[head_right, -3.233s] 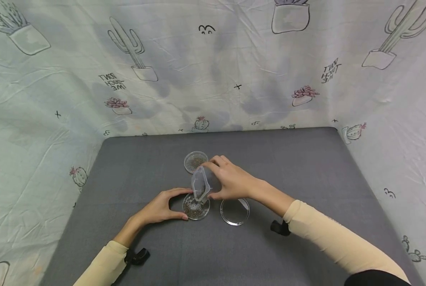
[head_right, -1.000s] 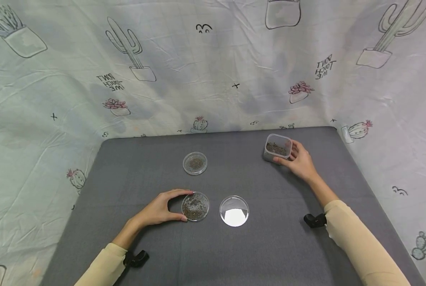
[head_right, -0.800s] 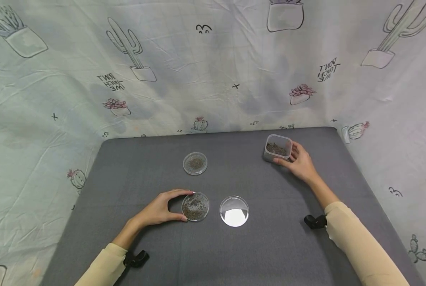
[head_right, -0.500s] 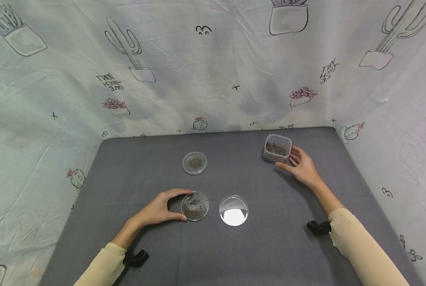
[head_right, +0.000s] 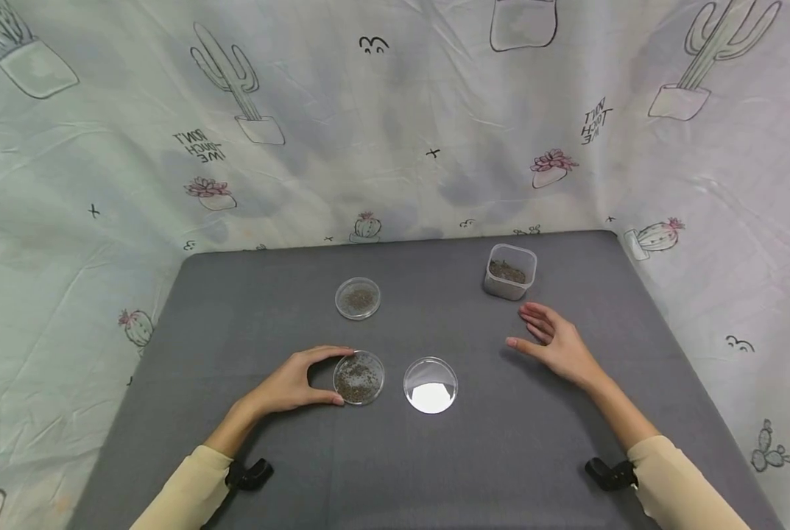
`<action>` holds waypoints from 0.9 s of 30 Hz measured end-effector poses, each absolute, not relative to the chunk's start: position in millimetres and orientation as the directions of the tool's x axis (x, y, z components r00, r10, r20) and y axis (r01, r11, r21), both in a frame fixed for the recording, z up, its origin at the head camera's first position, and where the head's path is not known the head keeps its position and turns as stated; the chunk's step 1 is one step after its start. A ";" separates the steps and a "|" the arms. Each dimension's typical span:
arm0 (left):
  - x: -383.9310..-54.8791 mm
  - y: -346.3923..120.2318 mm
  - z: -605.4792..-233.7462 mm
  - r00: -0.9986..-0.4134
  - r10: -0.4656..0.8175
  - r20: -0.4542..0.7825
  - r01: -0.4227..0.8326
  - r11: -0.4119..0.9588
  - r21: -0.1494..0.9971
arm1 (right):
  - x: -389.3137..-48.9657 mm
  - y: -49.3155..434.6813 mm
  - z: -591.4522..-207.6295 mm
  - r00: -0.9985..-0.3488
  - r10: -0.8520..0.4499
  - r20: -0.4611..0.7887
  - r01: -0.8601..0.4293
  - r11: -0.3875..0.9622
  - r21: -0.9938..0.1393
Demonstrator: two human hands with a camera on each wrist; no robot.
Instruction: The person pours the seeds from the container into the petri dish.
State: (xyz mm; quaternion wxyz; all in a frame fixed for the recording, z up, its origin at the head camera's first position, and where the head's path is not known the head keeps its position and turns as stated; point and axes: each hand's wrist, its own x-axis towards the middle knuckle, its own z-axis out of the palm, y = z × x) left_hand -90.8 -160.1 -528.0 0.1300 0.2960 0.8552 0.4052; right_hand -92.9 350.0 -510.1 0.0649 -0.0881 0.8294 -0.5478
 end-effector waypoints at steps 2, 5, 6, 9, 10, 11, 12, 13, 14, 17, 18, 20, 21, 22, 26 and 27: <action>-91.5 -160.0 -527.7 -0.793 0.609 0.014 0.395 0.496 0.773 | -87.5 341.1 -510.5 -0.965 -0.263 0.012 -0.117 0.389 -0.914; -92.2 -159.7 -527.7 -0.791 0.611 0.017 0.397 0.493 0.774 | -81.9 326.9 -510.9 -0.941 -0.338 0.028 -0.178 0.423 -0.888; -92.3 -159.5 -527.9 -0.791 0.612 0.020 0.400 0.492 0.773 | -80.4 321.8 -510.5 -0.932 -0.361 0.031 -0.200 0.440 -0.876; -92.2 -159.6 -527.9 -0.788 0.615 0.026 0.407 0.489 0.772 | -76.6 307.0 -508.0 -0.905 -0.426 0.009 -0.242 0.494 -0.835; -92.1 -159.5 -527.9 -0.788 0.615 0.027 0.408 0.489 0.771 | -75.7 301.9 -507.1 -0.896 -0.445 0.003 -0.259 0.516 -0.816; -92.1 -159.5 -527.9 -0.788 0.615 0.028 0.409 0.490 0.770 | -74.7 297.1 -506.3 -0.887 -0.461 -0.003 -0.278 0.540 -0.795; -91.8 -159.4 -528.2 -0.787 0.616 0.031 0.413 0.490 0.768 | -73.7 292.4 -505.6 -0.878 -0.479 -0.005 -0.301 0.560 -0.772; -91.8 -159.5 -528.0 -0.788 0.615 0.026 0.409 0.491 0.770 | -72.8 288.3 -505.1 -0.869 -0.494 -0.012 -0.320 0.580 -0.749; -91.7 -159.4 -528.0 -0.788 0.615 0.023 0.406 0.492 0.770 | -72.1 284.5 -504.9 -0.859 -0.511 -0.006 -0.349 0.596 -0.723; -91.5 -159.5 -527.7 -0.790 0.613 0.006 0.395 0.501 0.771 | -70.2 275.0 -504.7 -0.837 -0.547 0.009 -0.408 0.614 -0.676; -91.5 -159.4 -527.5 -0.791 0.612 0.001 0.390 0.504 0.771 | -69.8 272.6 -504.9 -0.830 -0.557 0.014 -0.422 0.612 -0.668; -91.8 -159.3 -527.0 -0.792 0.611 -0.013 0.379 0.509 0.773 | -69.0 268.5 -504.7 -0.820 -0.572 0.012 -0.434 0.608 -0.665; -92.0 -159.3 -527.0 -0.792 0.610 -0.018 0.376 0.511 0.773 | -68.6 266.4 -504.9 -0.816 -0.578 0.010 -0.436 0.604 -0.668; -92.3 -159.2 -527.0 -0.792 0.610 -0.021 0.373 0.512 0.774 | -68.3 264.4 -505.2 -0.812 -0.584 0.006 -0.438 0.602 -0.668; -93.2 -158.9 -527.0 -0.793 0.609 -0.026 0.368 0.512 0.776 | -66.3 258.4 -509.3 -0.796 -0.605 0.025 -0.469 0.588 -0.659; -93.4 -158.8 -527.0 -0.793 0.609 -0.026 0.368 0.513 0.775 | -65.7 257.3 -510.9 -0.791 -0.610 0.037 -0.482 0.586 -0.652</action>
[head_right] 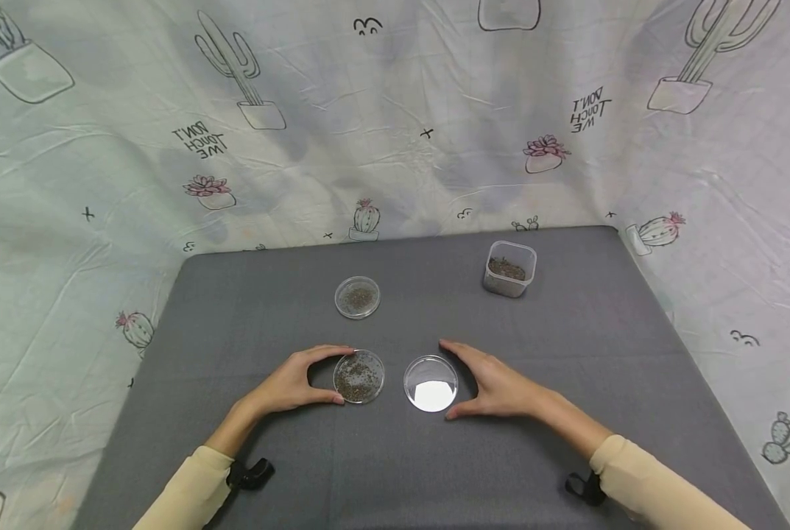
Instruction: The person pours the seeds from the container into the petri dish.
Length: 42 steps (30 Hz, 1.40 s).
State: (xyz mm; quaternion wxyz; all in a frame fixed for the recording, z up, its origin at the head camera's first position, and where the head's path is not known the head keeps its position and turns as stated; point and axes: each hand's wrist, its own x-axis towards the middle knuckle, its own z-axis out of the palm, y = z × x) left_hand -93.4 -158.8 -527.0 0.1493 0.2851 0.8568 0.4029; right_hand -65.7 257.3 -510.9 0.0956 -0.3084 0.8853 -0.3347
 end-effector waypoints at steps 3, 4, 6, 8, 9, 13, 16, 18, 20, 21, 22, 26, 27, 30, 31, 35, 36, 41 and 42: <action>-95.3 -154.8 -526.4 -0.802 0.597 -0.026 0.361 0.518 0.775 | -71.8 259.2 -515.4 -0.771 -0.633 0.069 -0.521 0.565 -0.640; -95.9 -153.4 -526.1 -0.805 0.593 -0.026 0.358 0.520 0.776 | -74.0 260.0 -517.1 -0.764 -0.640 0.083 -0.535 0.556 -0.636; -97.1 -150.5 -525.5 -0.810 0.585 -0.027 0.352 0.523 0.776 | -78.2 262.0 -519.6 -0.754 -0.649 0.098 -0.552 0.546 -0.630; -98.2 -147.4 -524.8 -0.815 0.578 -0.028 0.347 0.527 0.776 | -82.6 264.7 -521.3 -0.749 -0.653 0.108 -0.562 0.541 -0.626; -98.8 -145.9 -524.5 -0.819 0.574 -0.029 0.344 0.529 0.776 | -84.9 266.3 -521.9 -0.747 -0.655 0.112 -0.567 0.540 -0.623; -101.4 -139.9 -524.0 -0.831 0.555 -0.032 0.329 0.537 0.777 | -94.6 272.9 -522.0 -0.740 -0.666 0.096 -0.573 0.550 -0.608; -103.7 -135.2 -524.5 -0.838 0.545 -0.035 0.318 0.540 0.779 | -103.0 277.5 -521.6 -0.730 -0.679 0.078 -0.580 0.555 -0.596; -105.4 -131.9 -524.7 -0.841 0.540 -0.038 0.312 0.541 0.781 | -108.7 280.6 -521.5 -0.722 -0.688 0.073 -0.590 0.557 -0.585; -107.1 -128.6 -524.6 -0.844 0.534 -0.040 0.307 0.543 0.782 | -114.2 283.5 -521.6 -0.712 -0.698 0.076 -0.604 0.554 -0.573; -107.8 -126.9 -524.4 -0.847 0.531 -0.040 0.303 0.543 0.783 | -116.9 284.9 -521.7 -0.706 -0.704 0.077 -0.611 0.550 -0.570; -108.6 -125.3 -524.1 -0.849 0.527 -0.040 0.302 0.545 0.782 | -119.6 286.4 -522.0 -0.701 -0.709 0.080 -0.617 0.546 -0.567; -111.1 -119.2 -522.8 -0.858 0.512 -0.040 0.292 0.551 0.781 | -130.4 291.6 -524.2 -0.679 -0.727 0.097 -0.633 0.513 -0.580; -111.8 -117.7 -522.6 -0.860 0.508 -0.039 0.291 0.553 0.781 | -133.1 292.7 -524.9 -0.673 -0.732 0.104 -0.636 0.501 -0.587; -113.7 -113.2 -522.5 -0.868 0.495 -0.036 0.286 0.559 0.779 | -141.4 296.8 -525.7 -0.664 -0.739 0.117 -0.632 0.470 -0.616; -114.3 -111.6 -522.5 -0.870 0.491 -0.035 0.285 0.560 0.778 | -144.1 298.4 -525.5 -0.665 -0.738 0.117 -0.626 0.465 -0.626; -117.0 -105.5 -522.1 -0.879 0.476 -0.038 0.272 0.565 0.779 | -155.2 304.5 -521.6 -0.696 -0.710 0.110 -0.586 0.472 -0.659; -117.8 -103.9 -521.5 -0.880 0.473 -0.041 0.266 0.565 0.781 | -158.1 305.7 -520.2 -0.707 -0.698 0.110 -0.574 0.477 -0.665; -120.0 -99.7 -520.9 -0.885 0.464 -0.042 0.263 0.571 0.778 | -169.2 308.0 -516.0 -0.754 -0.648 0.109 -0.514 0.478 -0.712; -120.0 -99.8 -521.1 -0.885 0.463 -0.042 0.262 0.572 0.778 | -170.2 307.3 -515.6 -0.759 -0.643 0.104 -0.499 0.471 -0.727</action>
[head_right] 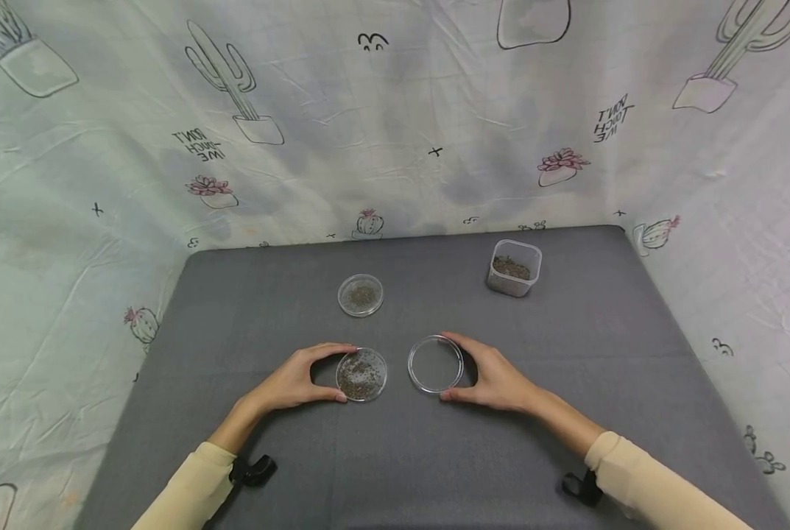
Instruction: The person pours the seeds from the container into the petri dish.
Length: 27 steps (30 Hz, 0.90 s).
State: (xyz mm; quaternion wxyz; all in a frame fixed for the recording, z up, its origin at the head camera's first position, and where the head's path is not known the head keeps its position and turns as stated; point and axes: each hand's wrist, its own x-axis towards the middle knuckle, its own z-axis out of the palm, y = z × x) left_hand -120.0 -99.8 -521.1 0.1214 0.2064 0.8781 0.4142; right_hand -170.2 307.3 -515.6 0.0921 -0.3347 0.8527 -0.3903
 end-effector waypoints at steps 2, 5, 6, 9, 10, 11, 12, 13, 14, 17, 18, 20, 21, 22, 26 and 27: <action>-120.2 -99.9 -521.2 -0.886 0.462 -0.043 0.262 0.574 0.776 | -172.4 306.1 -514.5 -0.762 -0.640 0.102 -0.474 0.442 -0.762; -120.3 -99.8 -521.4 -0.886 0.462 -0.046 0.260 0.575 0.775 | -175.6 303.8 -511.9 -0.763 -0.642 0.075 -0.407 0.386 -0.828; -120.2 -99.7 -521.4 -0.886 0.462 -0.047 0.259 0.574 0.777 | -176.6 302.8 -510.9 -0.761 -0.646 0.067 -0.380 0.358 -0.853; -120.2 -99.6 -521.1 -0.884 0.465 -0.046 0.259 0.569 0.781 | -179.0 299.0 -507.7 -0.751 -0.658 0.045 -0.287 0.265 -0.920; -120.4 -99.6 -521.0 -0.884 0.466 -0.046 0.258 0.566 0.783 | -179.7 297.7 -506.8 -0.747 -0.664 0.040 -0.261 0.237 -0.936; -120.5 -99.6 -520.7 -0.884 0.465 -0.049 0.254 0.564 0.786 | -180.3 296.5 -505.9 -0.743 -0.668 0.035 -0.239 0.216 -0.947; -120.7 -99.6 -520.4 -0.884 0.466 -0.047 0.255 0.563 0.786 | -181.0 295.2 -505.1 -0.737 -0.675 0.034 -0.224 0.196 -0.955; -120.9 -99.6 -520.5 -0.883 0.467 -0.040 0.261 0.561 0.785 | -181.6 293.9 -504.1 -0.732 -0.681 0.031 -0.218 0.191 -0.957; -121.2 -99.6 -520.3 -0.883 0.468 -0.039 0.263 0.562 0.784 | -182.1 292.7 -503.2 -0.727 -0.686 0.027 -0.217 0.192 -0.957; -122.0 -99.4 -519.9 -0.881 0.471 -0.036 0.268 0.561 0.783 | -183.2 289.0 -501.2 -0.715 -0.699 0.015 -0.238 0.223 -0.945; -122.1 -99.3 -520.0 -0.881 0.473 -0.035 0.270 0.560 0.783 | -183.4 287.5 -500.6 -0.709 -0.705 0.014 -0.253 0.235 -0.939; -122.2 -99.3 -519.9 -0.880 0.473 -0.037 0.267 0.559 0.785 | -183.8 284.2 -499.6 -0.701 -0.714 0.010 -0.274 0.256 -0.927; -122.1 -99.4 -520.2 -0.880 0.474 -0.034 0.269 0.557 0.785 | -184.0 282.4 -499.1 -0.695 -0.719 0.008 -0.286 0.267 -0.920; -122.0 -99.6 -520.4 -0.880 0.474 -0.031 0.272 0.556 0.785 | -184.1 280.3 -498.0 -0.691 -0.723 0.007 -0.302 0.280 -0.911; -121.1 -100.4 -521.0 -0.881 0.474 -0.018 0.281 0.552 0.785 | -184.0 271.5 -492.5 -0.668 -0.744 -0.003 -0.334 0.303 -0.892; -121.0 -100.5 -521.1 -0.881 0.474 -0.017 0.282 0.552 0.784 | -183.7 269.2 -491.0 -0.663 -0.748 -0.003 -0.340 0.305 -0.890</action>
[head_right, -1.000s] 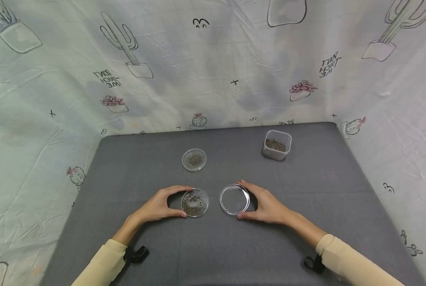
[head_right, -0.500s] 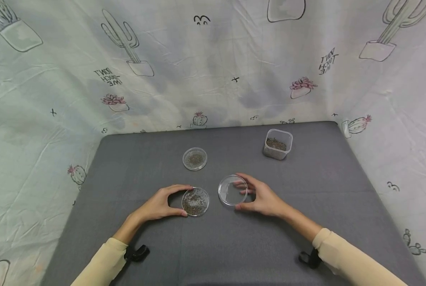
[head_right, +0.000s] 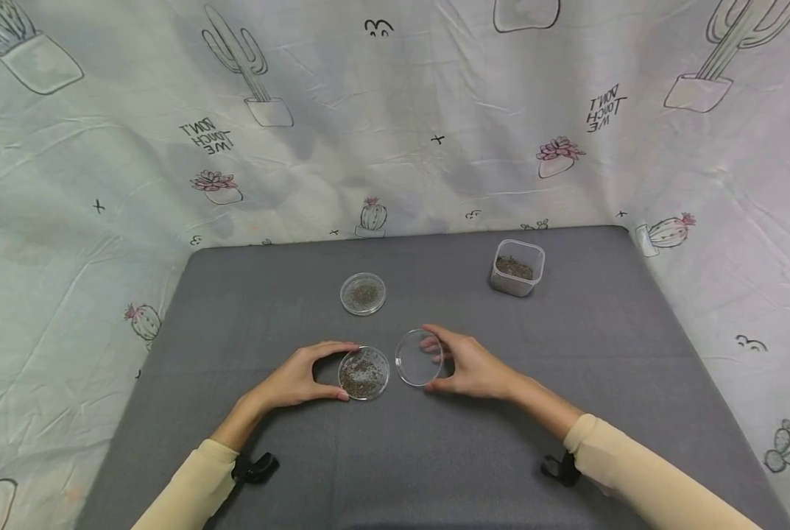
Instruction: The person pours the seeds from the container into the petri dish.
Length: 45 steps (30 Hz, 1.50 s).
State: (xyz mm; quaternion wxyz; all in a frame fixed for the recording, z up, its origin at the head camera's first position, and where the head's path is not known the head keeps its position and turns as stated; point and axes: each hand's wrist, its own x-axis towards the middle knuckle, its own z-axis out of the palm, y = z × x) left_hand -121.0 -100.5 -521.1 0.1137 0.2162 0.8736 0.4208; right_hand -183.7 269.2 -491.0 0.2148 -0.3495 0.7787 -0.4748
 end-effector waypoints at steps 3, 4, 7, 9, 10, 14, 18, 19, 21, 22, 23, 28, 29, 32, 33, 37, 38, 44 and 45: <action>-120.8 -100.3 -521.3 -0.881 0.472 -0.018 0.281 0.555 0.783 | -182.8 262.9 -487.9 -0.651 -0.759 -0.002 -0.343 0.297 -0.891; -120.8 -100.1 -521.5 -0.881 0.472 -0.020 0.280 0.556 0.782 | -182.5 261.0 -487.5 -0.649 -0.761 -0.002 -0.343 0.295 -0.892; -120.8 -99.8 -521.7 -0.881 0.473 -0.026 0.277 0.558 0.782 | -181.8 256.5 -487.0 -0.650 -0.760 0.009 -0.364 0.300 -0.882; -120.7 -99.6 -521.6 -0.880 0.474 -0.028 0.275 0.559 0.782 | -181.4 253.9 -486.8 -0.656 -0.754 0.016 -0.377 0.310 -0.873; -120.7 -99.5 -521.5 -0.881 0.473 -0.030 0.273 0.558 0.784 | -181.4 252.6 -486.9 -0.658 -0.752 0.020 -0.382 0.312 -0.870; -120.0 -99.5 -520.6 -0.883 0.469 -0.031 0.267 0.556 0.787 | -180.9 246.1 -485.8 -0.666 -0.745 0.033 -0.390 0.310 -0.867; -119.4 -99.5 -520.6 -0.881 0.472 -0.020 0.279 0.554 0.784 | -181.0 237.6 -484.7 -0.667 -0.744 0.046 -0.392 0.298 -0.870; -119.3 -99.5 -520.8 -0.881 0.472 -0.018 0.281 0.553 0.784 | -181.3 235.2 -484.6 -0.664 -0.746 0.050 -0.393 0.292 -0.872; -119.3 -99.4 -521.0 -0.882 0.471 -0.024 0.274 0.554 0.786 | -182.0 230.5 -485.2 -0.655 -0.752 0.066 -0.403 0.275 -0.873; -119.3 -99.4 -521.2 -0.882 0.471 -0.023 0.275 0.554 0.786 | -182.4 228.1 -485.5 -0.647 -0.758 0.078 -0.412 0.262 -0.872; -119.4 -99.5 -521.3 -0.883 0.469 -0.028 0.270 0.555 0.787 | -182.7 225.7 -485.9 -0.641 -0.763 0.085 -0.416 0.252 -0.874; -119.9 -100.0 -521.3 -0.883 0.468 -0.042 0.261 0.562 0.785 | -183.2 213.8 -488.3 -0.599 -0.789 0.137 -0.469 0.207 -0.859; -120.0 -100.1 -521.3 -0.883 0.467 -0.047 0.257 0.564 0.785 | -183.1 211.4 -488.8 -0.593 -0.792 0.145 -0.488 0.209 -0.847; -119.9 -100.1 -521.3 -0.883 0.467 -0.045 0.259 0.565 0.784 | -183.0 203.7 -491.3 -0.568 -0.804 0.175 -0.564 0.225 -0.794; -119.9 -100.0 -521.2 -0.882 0.469 -0.040 0.265 0.564 0.783 | -182.9 201.4 -492.3 -0.559 -0.808 0.185 -0.588 0.230 -0.775; -119.1 -99.2 -520.8 -0.884 0.467 -0.031 0.272 0.566 0.778 | -181.5 194.0 -494.9 -0.524 -0.831 0.185 -0.633 0.235 -0.737; -119.0 -99.0 -520.8 -0.885 0.465 -0.027 0.275 0.569 0.775 | -181.0 192.5 -495.3 -0.517 -0.837 0.177 -0.633 0.235 -0.737; -118.0 -99.3 -521.2 -0.891 0.453 -0.019 0.275 0.574 0.771 | -176.9 186.0 -496.0 -0.468 -0.869 0.164 -0.668 0.226 -0.709; -117.8 -99.5 -521.2 -0.892 0.452 -0.019 0.274 0.573 0.772 | -176.5 184.9 -496.3 -0.458 -0.873 0.167 -0.677 0.222 -0.702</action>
